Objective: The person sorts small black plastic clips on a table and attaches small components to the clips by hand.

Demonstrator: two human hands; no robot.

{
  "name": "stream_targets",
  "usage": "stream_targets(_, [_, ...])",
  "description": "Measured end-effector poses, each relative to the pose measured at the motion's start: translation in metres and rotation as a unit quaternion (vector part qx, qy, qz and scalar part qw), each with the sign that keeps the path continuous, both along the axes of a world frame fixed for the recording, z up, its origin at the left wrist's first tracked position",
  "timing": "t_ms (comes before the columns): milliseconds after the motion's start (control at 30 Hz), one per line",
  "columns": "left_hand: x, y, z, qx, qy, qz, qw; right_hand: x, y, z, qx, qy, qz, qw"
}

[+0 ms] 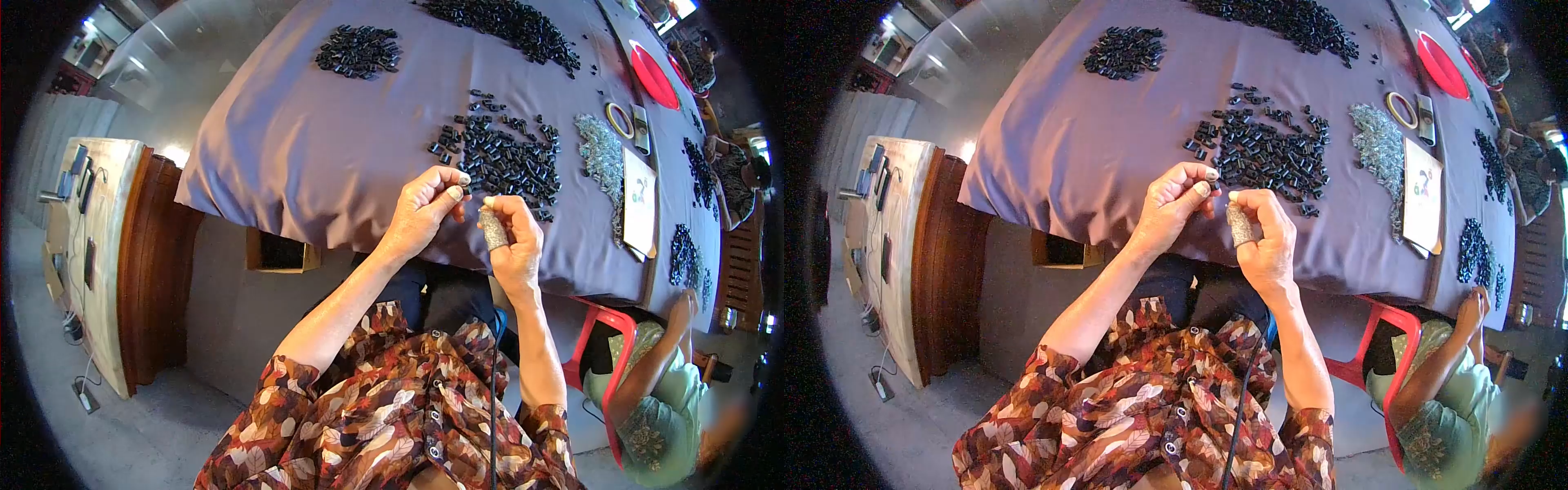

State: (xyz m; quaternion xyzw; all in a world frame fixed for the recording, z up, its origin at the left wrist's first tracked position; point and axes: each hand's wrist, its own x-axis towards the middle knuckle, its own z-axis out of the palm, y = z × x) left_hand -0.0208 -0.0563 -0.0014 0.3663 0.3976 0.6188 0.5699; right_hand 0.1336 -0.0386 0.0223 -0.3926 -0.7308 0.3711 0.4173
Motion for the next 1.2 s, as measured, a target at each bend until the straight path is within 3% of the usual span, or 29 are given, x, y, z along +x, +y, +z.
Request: stream_targets(1200, [0.0025, 0.0006, -0.0018, 0.013, -0.018, -0.011, 1.0, 0.0045, 0.0028, 0.0056, 0.044, 0.006, -0.037, 0.998])
